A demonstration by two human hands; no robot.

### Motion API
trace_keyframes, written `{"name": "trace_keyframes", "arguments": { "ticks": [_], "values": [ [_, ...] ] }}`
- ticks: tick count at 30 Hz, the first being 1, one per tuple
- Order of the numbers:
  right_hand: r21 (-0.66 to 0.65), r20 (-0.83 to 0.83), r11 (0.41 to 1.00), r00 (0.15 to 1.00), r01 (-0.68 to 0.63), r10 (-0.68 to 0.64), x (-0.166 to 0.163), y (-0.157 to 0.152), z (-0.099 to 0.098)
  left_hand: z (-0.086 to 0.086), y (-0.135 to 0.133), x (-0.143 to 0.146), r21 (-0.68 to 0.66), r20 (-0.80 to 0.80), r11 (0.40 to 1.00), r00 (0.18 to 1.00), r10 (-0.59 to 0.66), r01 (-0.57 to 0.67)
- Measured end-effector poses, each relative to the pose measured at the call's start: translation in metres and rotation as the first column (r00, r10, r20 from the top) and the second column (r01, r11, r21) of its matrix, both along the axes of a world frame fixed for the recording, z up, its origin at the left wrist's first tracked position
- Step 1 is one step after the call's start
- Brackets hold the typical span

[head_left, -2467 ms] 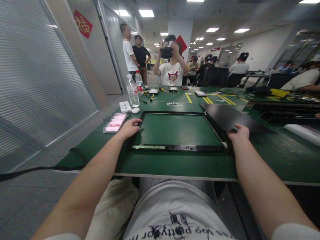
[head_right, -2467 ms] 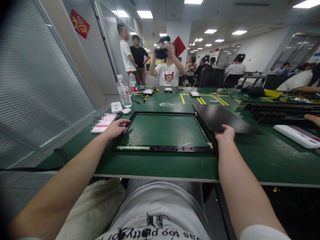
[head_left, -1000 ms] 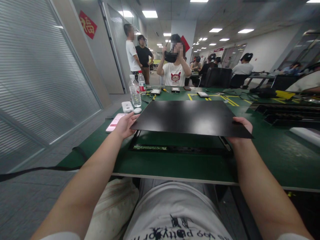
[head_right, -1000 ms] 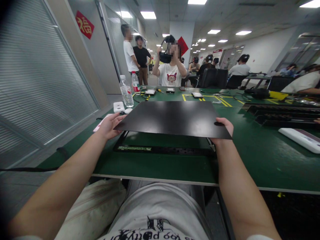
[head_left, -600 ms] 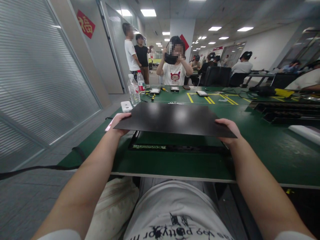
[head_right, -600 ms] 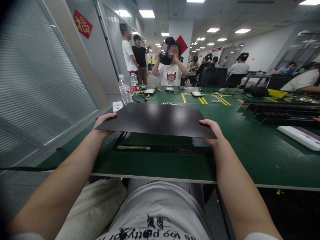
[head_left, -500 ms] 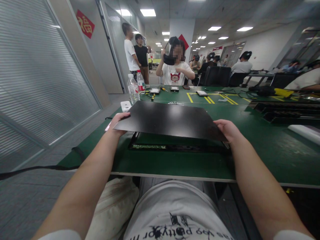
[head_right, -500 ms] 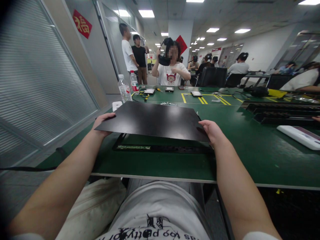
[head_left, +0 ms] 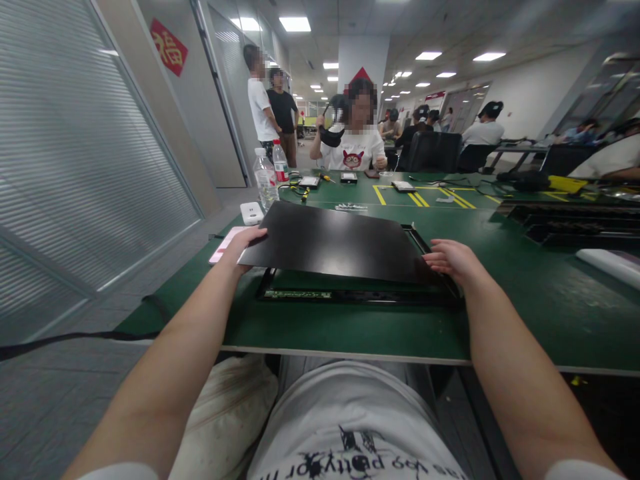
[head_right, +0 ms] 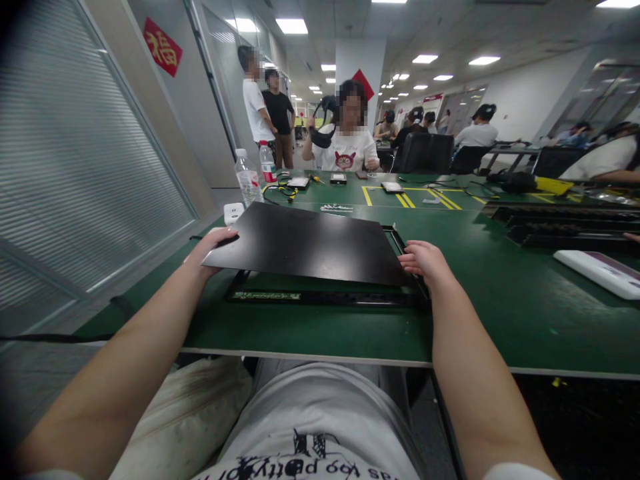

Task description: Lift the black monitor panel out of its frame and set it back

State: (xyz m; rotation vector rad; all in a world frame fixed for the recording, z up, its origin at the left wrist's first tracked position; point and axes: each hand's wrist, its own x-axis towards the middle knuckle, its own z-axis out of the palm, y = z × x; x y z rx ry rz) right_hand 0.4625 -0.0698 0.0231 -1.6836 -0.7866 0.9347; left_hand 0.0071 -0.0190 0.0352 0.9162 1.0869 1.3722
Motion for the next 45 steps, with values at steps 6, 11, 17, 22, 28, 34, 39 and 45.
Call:
{"name": "trace_keyframes", "arguments": {
  "ticks": [6,11,17,22,28,34,39,45],
  "values": [
    [0.019,0.165,0.999,0.985,0.047,-0.049,0.005,0.005,-0.008,-0.001,-0.007,0.012,-0.035,-0.032,0.999,0.999,0.001,-0.002],
    [0.041,0.321,0.998,0.945,0.055,-0.065,0.018,0.013,-0.024,-0.004,-0.008,0.016,-0.057,-0.07,0.998,0.997,-0.037,0.033],
    [0.051,0.446,0.997,0.892,0.062,-0.078,0.032,0.017,-0.034,-0.016,0.0,0.011,-0.039,-0.107,0.995,0.99,-0.094,0.09],
    [0.018,0.536,0.996,0.84,0.088,-0.084,0.035,0.018,-0.034,-0.024,0.004,0.008,-0.033,-0.164,0.988,0.974,-0.156,0.153],
    [-0.055,0.626,0.992,0.778,0.117,-0.057,0.031,0.015,-0.026,-0.019,-0.003,0.016,-0.072,-0.164,0.987,0.974,-0.155,0.145],
    [-0.052,0.69,0.994,0.723,0.096,-0.033,0.035,0.017,-0.03,-0.019,-0.007,0.02,-0.1,-0.19,0.981,0.965,-0.18,0.163],
    [-0.07,0.745,0.992,0.667,0.106,-0.019,0.033,0.015,-0.031,-0.021,-0.006,0.02,-0.097,-0.189,0.982,0.966,-0.176,0.16],
    [-0.083,0.792,0.99,0.61,0.116,-0.005,0.025,0.013,-0.025,-0.02,-0.005,0.021,-0.073,-0.157,0.985,0.974,-0.164,0.154]
  ]
}}
